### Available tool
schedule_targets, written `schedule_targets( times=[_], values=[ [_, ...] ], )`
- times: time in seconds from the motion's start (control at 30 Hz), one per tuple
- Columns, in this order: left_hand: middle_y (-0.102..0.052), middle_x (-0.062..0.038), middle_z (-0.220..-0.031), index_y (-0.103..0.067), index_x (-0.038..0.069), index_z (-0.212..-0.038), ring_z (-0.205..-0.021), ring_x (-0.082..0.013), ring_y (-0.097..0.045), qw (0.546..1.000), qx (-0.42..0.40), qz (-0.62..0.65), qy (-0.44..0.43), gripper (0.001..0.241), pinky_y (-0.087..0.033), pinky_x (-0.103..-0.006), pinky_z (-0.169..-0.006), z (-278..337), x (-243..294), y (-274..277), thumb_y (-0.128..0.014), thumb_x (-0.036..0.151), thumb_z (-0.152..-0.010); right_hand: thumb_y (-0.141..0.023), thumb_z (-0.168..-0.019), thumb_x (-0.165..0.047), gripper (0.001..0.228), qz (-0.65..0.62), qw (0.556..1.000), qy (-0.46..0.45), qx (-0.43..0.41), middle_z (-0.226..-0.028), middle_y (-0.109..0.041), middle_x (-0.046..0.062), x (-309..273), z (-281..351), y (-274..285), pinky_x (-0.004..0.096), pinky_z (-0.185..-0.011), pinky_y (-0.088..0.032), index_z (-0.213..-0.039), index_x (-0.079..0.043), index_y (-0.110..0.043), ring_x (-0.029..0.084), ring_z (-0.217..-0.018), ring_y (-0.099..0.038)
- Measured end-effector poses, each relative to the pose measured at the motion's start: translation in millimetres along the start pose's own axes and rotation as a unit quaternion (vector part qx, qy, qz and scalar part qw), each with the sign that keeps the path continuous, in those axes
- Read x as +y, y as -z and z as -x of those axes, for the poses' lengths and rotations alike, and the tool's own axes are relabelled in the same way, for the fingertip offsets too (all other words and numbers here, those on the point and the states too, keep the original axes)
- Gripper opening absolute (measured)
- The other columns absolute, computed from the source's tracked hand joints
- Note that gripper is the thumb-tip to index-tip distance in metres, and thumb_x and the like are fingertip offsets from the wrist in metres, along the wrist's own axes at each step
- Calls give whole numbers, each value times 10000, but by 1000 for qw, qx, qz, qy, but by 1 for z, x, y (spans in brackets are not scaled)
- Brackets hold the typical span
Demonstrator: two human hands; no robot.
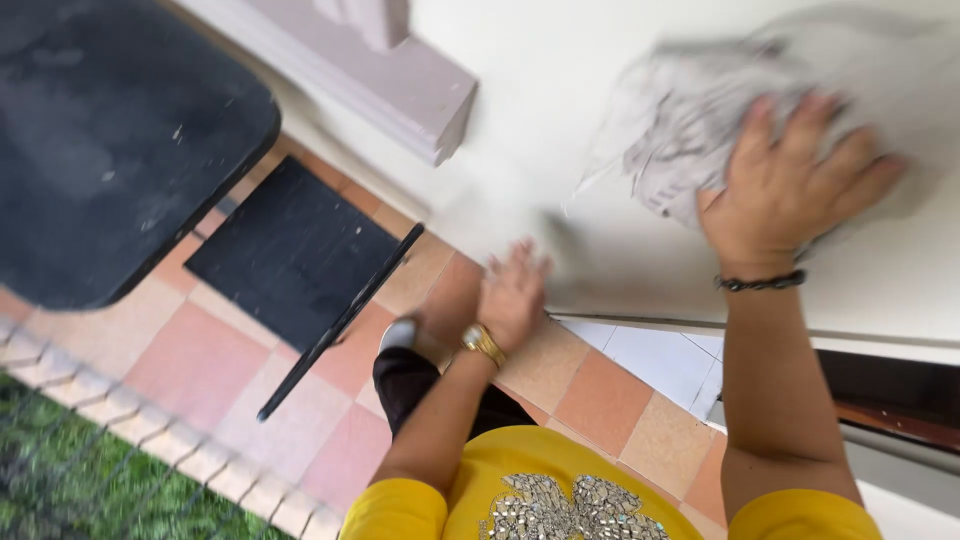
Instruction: Cleaning various outdoor surfaces including a railing, window frame, and patio table with a cloth.
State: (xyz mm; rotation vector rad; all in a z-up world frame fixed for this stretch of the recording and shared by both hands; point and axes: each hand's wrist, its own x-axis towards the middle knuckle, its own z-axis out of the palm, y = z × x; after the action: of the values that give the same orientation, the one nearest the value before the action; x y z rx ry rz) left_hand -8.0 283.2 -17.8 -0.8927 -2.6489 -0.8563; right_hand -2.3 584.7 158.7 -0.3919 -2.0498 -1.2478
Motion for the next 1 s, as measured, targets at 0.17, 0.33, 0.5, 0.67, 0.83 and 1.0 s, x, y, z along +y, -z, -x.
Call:
schedule_targets(
  times=[0.17,0.33,0.5,0.67,0.83,1.0],
  values=[
    [-490,-93,-1517,-729,162,-1051,-1461,-288,-392,947,-295,126,-30,172,-276,-578,-1178,126,3,-19,-700,219,-892,-762,-799,-318,574,-238,962,134,-3,-1355,-599,-12,-56,63,49,447,-928,-370,-1369,-248,-771,239,-946,-403],
    [-669,-20,-1141,-709,150,-1048,-973,-232,-628,970,-207,92,87,172,-475,-449,-879,144,-47,25,-671,181,-884,-553,-1157,-442,298,-88,973,195,-80,-1563,-500,30,-26,161,0,626,-1107,-266,-1402,-383,-710,371,-1318,-243],
    [-738,-36,-1166,-726,134,-1038,-1051,-257,-700,964,-66,82,242,179,-519,-406,-910,152,-82,22,-668,165,-871,-399,-1418,-974,743,65,975,194,-92,-1716,31,96,17,196,-74,817,-1160,165,-1789,-385,-139,497,-1504,145],
    [-734,-27,-889,-698,105,-996,-695,-170,-675,960,-122,131,215,127,-560,-327,-673,135,-86,-7,-584,128,-944,-109,-962,-1185,1150,-160,926,123,-320,-1391,-753,117,-66,221,-100,819,-1106,81,-1448,-296,-653,620,-1512,-377],
    [-722,-1,-966,-687,201,-1037,-867,-238,-703,950,-144,151,230,174,-550,-408,-784,175,-79,-89,-648,263,-879,-433,-1053,-407,378,-233,921,233,-208,-1335,-606,3,-172,135,-40,597,-932,-325,-1403,-392,-576,345,-1148,-497],
    [-741,-36,-1022,-706,99,-1018,-862,-256,-693,921,-199,197,271,147,-540,-369,-815,163,-105,-36,-656,122,-881,-622,-1014,-247,401,-239,924,299,11,-1200,-636,-109,-303,80,4,362,-885,-364,-1408,-277,-690,161,-975,-454]
  ],
)
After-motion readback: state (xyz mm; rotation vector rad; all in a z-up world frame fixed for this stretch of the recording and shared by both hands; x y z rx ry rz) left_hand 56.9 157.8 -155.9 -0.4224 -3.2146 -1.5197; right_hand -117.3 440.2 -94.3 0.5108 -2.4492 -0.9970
